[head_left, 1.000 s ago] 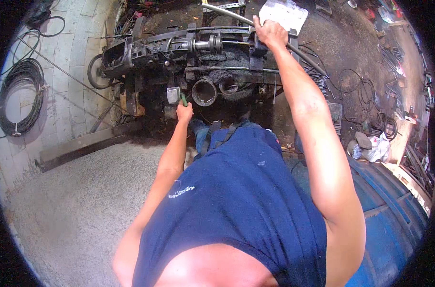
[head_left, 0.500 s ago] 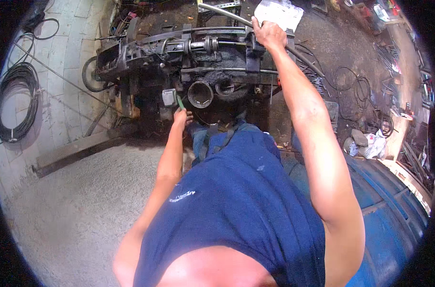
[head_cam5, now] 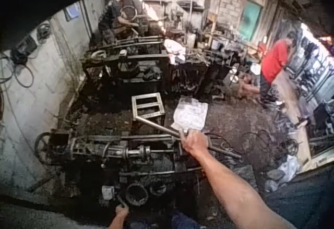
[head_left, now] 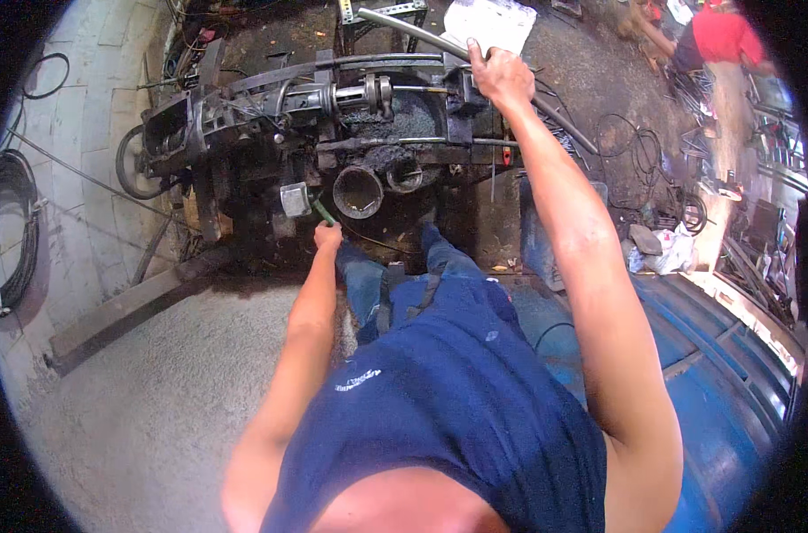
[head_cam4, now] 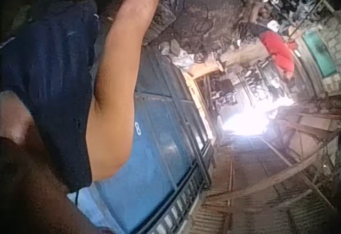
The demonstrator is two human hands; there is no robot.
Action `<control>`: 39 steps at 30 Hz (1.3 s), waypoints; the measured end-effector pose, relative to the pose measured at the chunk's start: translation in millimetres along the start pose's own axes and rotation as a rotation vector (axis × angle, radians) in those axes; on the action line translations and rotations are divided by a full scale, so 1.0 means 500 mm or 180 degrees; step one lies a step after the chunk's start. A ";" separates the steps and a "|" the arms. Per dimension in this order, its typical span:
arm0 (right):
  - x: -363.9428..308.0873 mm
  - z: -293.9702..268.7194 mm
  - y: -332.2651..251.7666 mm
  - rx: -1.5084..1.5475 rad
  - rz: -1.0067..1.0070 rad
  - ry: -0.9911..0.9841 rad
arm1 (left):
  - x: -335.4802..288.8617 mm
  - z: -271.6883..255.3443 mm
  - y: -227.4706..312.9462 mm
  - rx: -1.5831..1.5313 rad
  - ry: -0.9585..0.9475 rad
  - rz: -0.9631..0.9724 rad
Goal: Inspecting and adjusting the internal gears and rollers of a metal bending machine.
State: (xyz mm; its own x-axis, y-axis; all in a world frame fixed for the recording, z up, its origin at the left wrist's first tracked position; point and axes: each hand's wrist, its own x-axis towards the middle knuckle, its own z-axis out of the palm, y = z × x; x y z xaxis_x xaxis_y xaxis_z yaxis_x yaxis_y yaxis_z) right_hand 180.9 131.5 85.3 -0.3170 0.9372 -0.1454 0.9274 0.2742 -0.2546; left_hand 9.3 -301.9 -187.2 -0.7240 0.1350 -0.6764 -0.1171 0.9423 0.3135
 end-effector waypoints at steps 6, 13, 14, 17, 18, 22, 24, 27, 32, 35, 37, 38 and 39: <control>-0.006 0.011 0.035 0.0119 -0.0386 0.0366 | -0.064 -0.086 -0.003 0.0227 -0.0232 0.0257; -0.053 -0.018 0.130 -0.0073 -0.0598 0.0007 | -0.170 -0.153 -0.062 0.0090 0.0279 0.0659; -0.051 -0.021 0.139 0.0017 -0.0600 -0.0083 | -0.184 -0.158 -0.054 0.0157 0.0301 0.0694; -0.047 -0.028 0.153 0.0138 -0.0767 -0.0265 | -0.204 -0.172 -0.039 0.0242 0.0418 0.0922; -0.044 -0.029 0.159 0.0212 -0.0837 -0.0341 | -0.217 -0.183 -0.006 0.0257 0.0460 0.1038; -0.043 -0.056 0.190 0.0294 -0.0697 -0.0535 | -0.249 -0.218 0.128 0.0060 0.0751 0.1800; -0.037 -0.062 0.235 0.0318 -0.0838 -0.0502 | -0.283 -0.233 0.229 0.0038 0.0586 0.2180; -0.048 -0.075 0.287 0.0559 -0.1084 -0.0432 | -0.311 -0.229 0.364 0.0253 0.0765 0.2895; -0.096 -0.076 0.322 -0.0001 -0.0614 -0.0082 | -0.341 -0.216 0.633 0.0950 0.1102 0.4227; -0.091 -0.065 0.339 -0.0068 -0.0150 -0.0002 | -0.348 -0.204 0.812 0.1758 0.1220 0.4691; -0.083 -0.067 0.343 -0.0027 0.0110 -0.0165 | -0.339 -0.191 0.889 0.2429 0.1422 0.4838; -0.081 -0.074 0.338 -0.0035 0.0148 -0.0185 | -0.312 -0.186 0.919 0.2799 0.1371 0.4805; -0.078 -0.076 0.341 -0.0051 0.0178 -0.0207 | -0.289 -0.178 0.945 0.3174 0.1301 0.4782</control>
State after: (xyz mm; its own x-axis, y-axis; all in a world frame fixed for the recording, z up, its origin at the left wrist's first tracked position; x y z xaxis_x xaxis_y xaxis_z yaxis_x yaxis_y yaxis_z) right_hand 358.9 149.7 84.1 -0.2765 0.9353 -0.2210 0.9469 0.2258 -0.2290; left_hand -2.1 96.4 117.9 0.0560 0.9984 -0.0030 0.9887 -0.0559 -0.1390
